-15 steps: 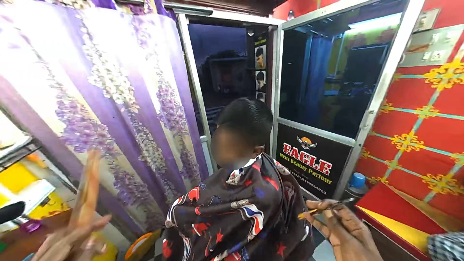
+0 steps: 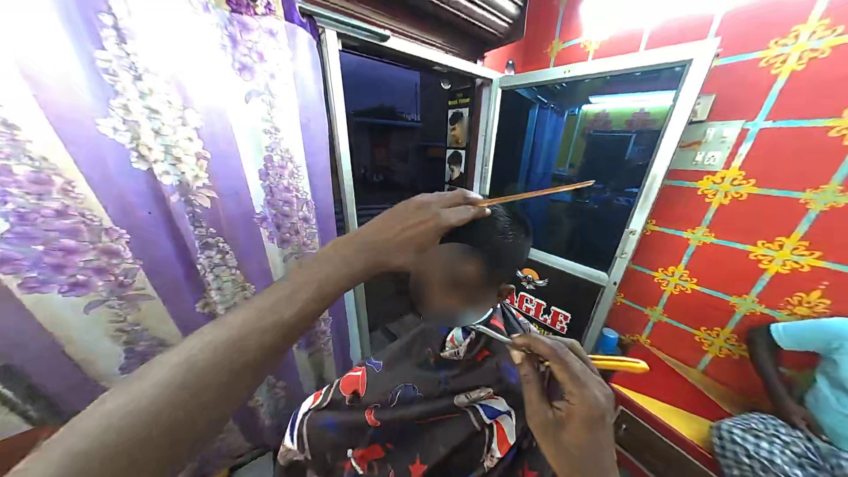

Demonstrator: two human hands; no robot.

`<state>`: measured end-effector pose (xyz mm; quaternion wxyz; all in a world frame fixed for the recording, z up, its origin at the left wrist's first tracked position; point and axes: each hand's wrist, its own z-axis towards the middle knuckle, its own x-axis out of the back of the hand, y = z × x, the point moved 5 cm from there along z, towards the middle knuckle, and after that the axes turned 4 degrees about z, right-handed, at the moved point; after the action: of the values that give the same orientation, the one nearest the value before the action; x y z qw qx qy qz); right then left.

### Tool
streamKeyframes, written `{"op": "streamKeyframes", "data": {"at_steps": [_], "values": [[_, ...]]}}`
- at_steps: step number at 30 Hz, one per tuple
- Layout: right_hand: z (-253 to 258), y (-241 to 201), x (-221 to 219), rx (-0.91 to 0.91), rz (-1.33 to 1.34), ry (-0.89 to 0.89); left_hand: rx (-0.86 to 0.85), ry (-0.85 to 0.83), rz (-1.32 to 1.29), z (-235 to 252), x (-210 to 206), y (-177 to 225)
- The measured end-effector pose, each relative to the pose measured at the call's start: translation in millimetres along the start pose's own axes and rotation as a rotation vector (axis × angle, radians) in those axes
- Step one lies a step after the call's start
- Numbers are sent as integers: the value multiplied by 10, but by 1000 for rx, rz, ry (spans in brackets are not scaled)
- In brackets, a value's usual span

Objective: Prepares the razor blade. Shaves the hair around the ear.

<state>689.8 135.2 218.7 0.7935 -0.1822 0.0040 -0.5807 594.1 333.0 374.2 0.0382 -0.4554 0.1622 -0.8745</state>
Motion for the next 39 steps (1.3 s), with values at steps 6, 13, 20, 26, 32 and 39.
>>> {"op": "streamKeyframes", "data": {"at_steps": [6, 13, 20, 26, 32, 39], "values": [[291, -13, -392, 119, -146, -14, 110, -243, -135, 189, -124, -261], [550, 60, -476, 138, -227, 90, 184, -305, -163, 267, -72, -305], [595, 28, -520, 149, -270, 123, 195, -311, -154, 299, -54, -312], [603, 51, -543, 165, -295, 102, 209, -314, -138, 303, -42, -304], [620, 65, -558, 166, -295, 84, 209, -299, -124, 286, -54, -318], [634, 81, -580, 145, -313, 35, 216, -291, -115, 278, -72, -348]]}}
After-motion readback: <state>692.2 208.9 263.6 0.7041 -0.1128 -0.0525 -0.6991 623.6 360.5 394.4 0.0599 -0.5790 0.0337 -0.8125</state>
